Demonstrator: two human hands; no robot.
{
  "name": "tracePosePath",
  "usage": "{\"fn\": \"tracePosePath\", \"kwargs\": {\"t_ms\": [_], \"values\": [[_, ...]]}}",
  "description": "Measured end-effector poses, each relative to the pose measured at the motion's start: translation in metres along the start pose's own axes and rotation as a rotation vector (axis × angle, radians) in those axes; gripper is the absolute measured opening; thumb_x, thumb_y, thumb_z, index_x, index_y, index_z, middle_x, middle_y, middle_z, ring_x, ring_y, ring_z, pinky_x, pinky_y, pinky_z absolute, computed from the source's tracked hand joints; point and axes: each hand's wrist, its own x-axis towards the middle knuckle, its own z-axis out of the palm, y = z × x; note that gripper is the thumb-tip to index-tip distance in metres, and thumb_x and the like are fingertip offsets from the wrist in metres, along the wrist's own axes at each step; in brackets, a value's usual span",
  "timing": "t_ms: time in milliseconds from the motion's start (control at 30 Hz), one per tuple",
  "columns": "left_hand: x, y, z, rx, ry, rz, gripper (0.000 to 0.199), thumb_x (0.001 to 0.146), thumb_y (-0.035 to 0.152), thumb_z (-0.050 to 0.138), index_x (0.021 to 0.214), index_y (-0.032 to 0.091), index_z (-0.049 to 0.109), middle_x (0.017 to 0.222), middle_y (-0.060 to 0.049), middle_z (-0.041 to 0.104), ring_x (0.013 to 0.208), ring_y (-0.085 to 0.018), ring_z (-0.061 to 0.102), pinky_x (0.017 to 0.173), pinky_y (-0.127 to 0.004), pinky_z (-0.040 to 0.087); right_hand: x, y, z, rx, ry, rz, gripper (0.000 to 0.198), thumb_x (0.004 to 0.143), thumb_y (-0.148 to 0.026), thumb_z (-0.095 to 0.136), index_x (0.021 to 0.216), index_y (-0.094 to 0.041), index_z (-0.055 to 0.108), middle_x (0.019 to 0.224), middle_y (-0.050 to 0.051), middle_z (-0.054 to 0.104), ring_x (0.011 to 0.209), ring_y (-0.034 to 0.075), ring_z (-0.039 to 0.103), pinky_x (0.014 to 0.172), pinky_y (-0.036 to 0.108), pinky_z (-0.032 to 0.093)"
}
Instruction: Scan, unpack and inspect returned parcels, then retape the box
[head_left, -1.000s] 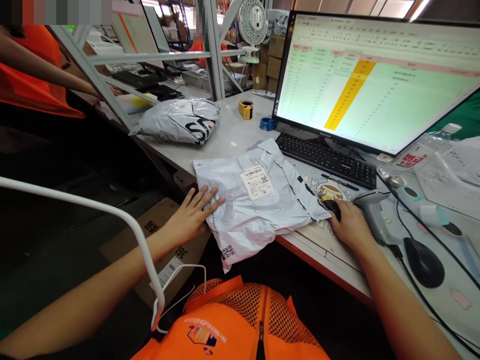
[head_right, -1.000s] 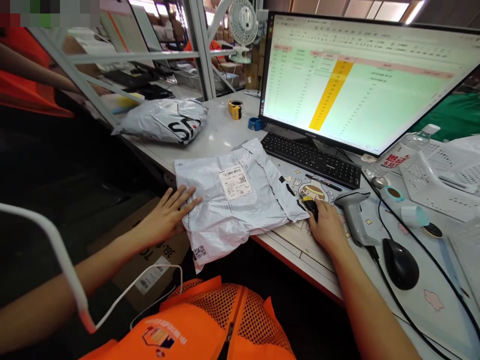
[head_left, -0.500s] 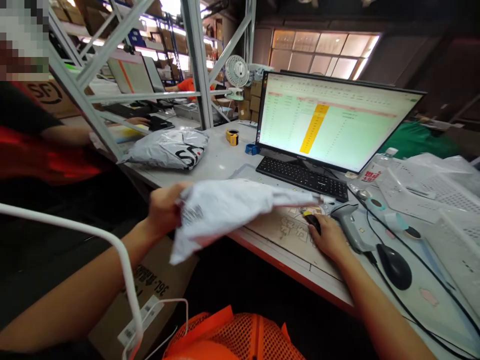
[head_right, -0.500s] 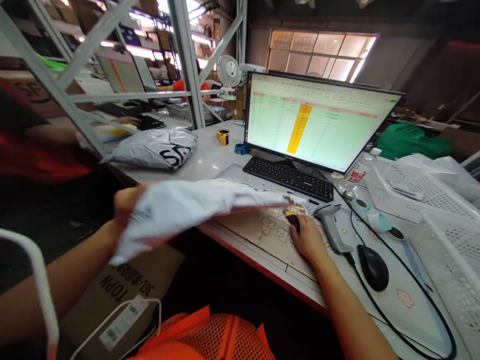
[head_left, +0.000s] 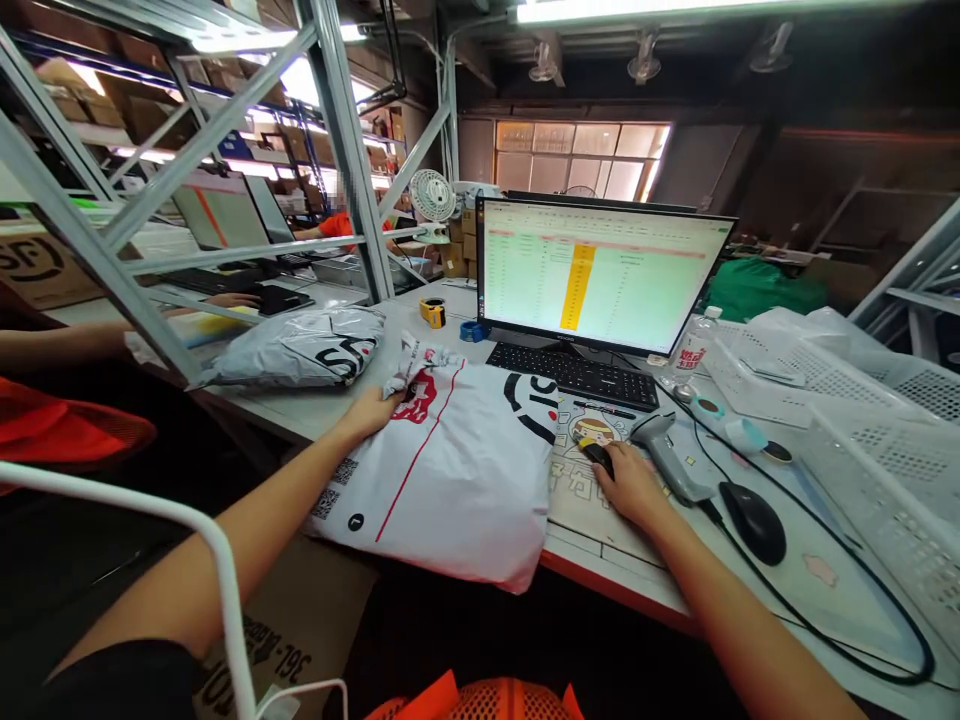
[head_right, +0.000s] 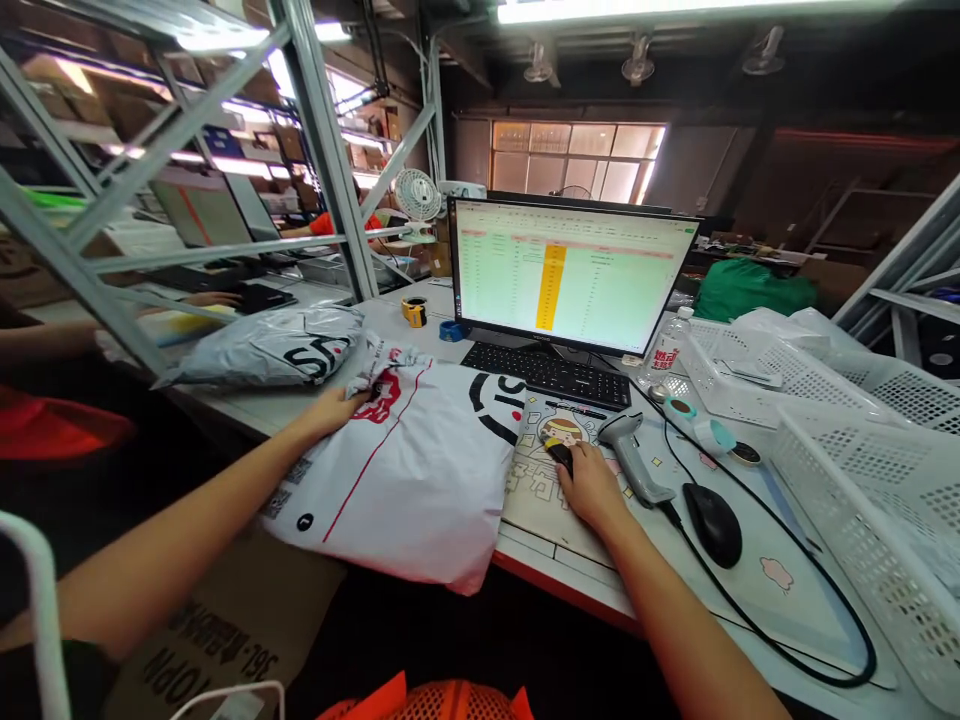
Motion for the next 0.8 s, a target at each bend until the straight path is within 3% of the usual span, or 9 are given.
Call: {"fn": "tracePosePath", "kwargs": {"t_ms": [67,133,200,300,400,533,633,800], "values": [[0.003,0.007,0.010,0.086,-0.060,-0.195,0.041,0.091,0.037,0.061,0.099,0.000,0.077,0.084,-0.023,0.078,0.079,-0.037,0.078,0.069,-0.039,0.062,0.000,-0.001,-0.001,-0.015,0.007,0.019,0.038,0.107,-0.029,0.053,0.135,-0.007,0.066,0.146,0.024,0.065,0.135,0.036,0.062,0.115,0.047,0.050],[0.003,0.020,0.006,0.161,-0.032,-0.253,0.063,0.091,0.039,0.061,0.135,-0.005,0.067,0.122,-0.033,0.074,0.113,-0.048,0.073,0.096,-0.056,0.060,0.000,-0.002,-0.002,-0.018,0.008,0.042,0.035,0.107,-0.028,0.054,0.132,-0.007,0.068,0.142,0.023,0.067,0.131,0.034,0.064,0.113,0.045,0.050],[-0.004,0.037,0.001,0.152,-0.035,-0.133,0.076,0.097,0.045,0.057,0.158,0.001,0.051,0.154,-0.029,0.058,0.141,-0.045,0.059,0.120,-0.058,0.046,0.000,-0.002,-0.002,-0.007,0.013,0.064,0.035,0.107,-0.028,0.053,0.129,-0.007,0.069,0.138,0.023,0.069,0.127,0.034,0.065,0.110,0.044,0.051],[-0.028,0.062,0.010,0.033,-0.206,0.196,0.077,0.100,0.056,0.055,0.162,0.012,0.051,0.170,-0.017,0.045,0.157,-0.035,0.044,0.133,-0.049,0.033,0.002,-0.002,-0.002,0.042,0.046,0.101,0.041,0.108,-0.031,0.048,0.135,-0.006,0.066,0.133,0.023,0.071,0.124,0.036,0.068,0.106,0.047,0.054],[-0.053,0.076,0.039,-0.052,-0.264,0.241,0.067,0.103,0.055,0.051,0.154,0.013,0.060,0.165,-0.015,0.053,0.153,-0.034,0.050,0.131,-0.052,0.037,0.004,-0.001,-0.005,0.146,0.127,0.122,0.049,0.108,-0.035,0.044,0.144,-0.007,0.061,0.136,0.023,0.072,0.121,0.037,0.071,0.104,0.051,0.056],[-0.067,0.081,0.060,-0.136,-0.054,0.216,0.048,0.108,0.047,0.043,0.121,0.015,0.075,0.128,-0.016,0.076,0.121,-0.034,0.070,0.109,-0.048,0.053,0.003,-0.011,-0.028,0.301,0.236,-0.047,0.052,0.105,-0.044,0.047,0.142,-0.011,0.065,0.140,0.020,0.073,0.125,0.034,0.072,0.108,0.050,0.056],[-0.063,0.086,0.049,-0.191,0.058,0.265,0.041,0.108,0.044,0.044,0.100,0.018,0.073,0.105,-0.015,0.077,0.102,-0.031,0.072,0.093,-0.041,0.053,-0.005,-0.044,-0.059,0.308,0.148,-0.253,0.048,0.106,-0.049,0.053,0.136,-0.017,0.070,0.136,0.016,0.076,0.122,0.032,0.073,0.105,0.047,0.057],[-0.051,0.101,0.034,-0.273,0.045,0.218,0.036,0.109,0.043,0.042,0.099,0.020,0.068,0.083,-0.007,0.072,0.078,-0.024,0.068,0.072,-0.033,0.042,-0.006,-0.131,-0.097,0.060,-0.090,-0.431,0.038,0.107,-0.051,0.059,0.126,-0.023,0.076,0.114,0.011,0.080,0.100,0.029,0.076,0.084,0.038,0.055]]}}
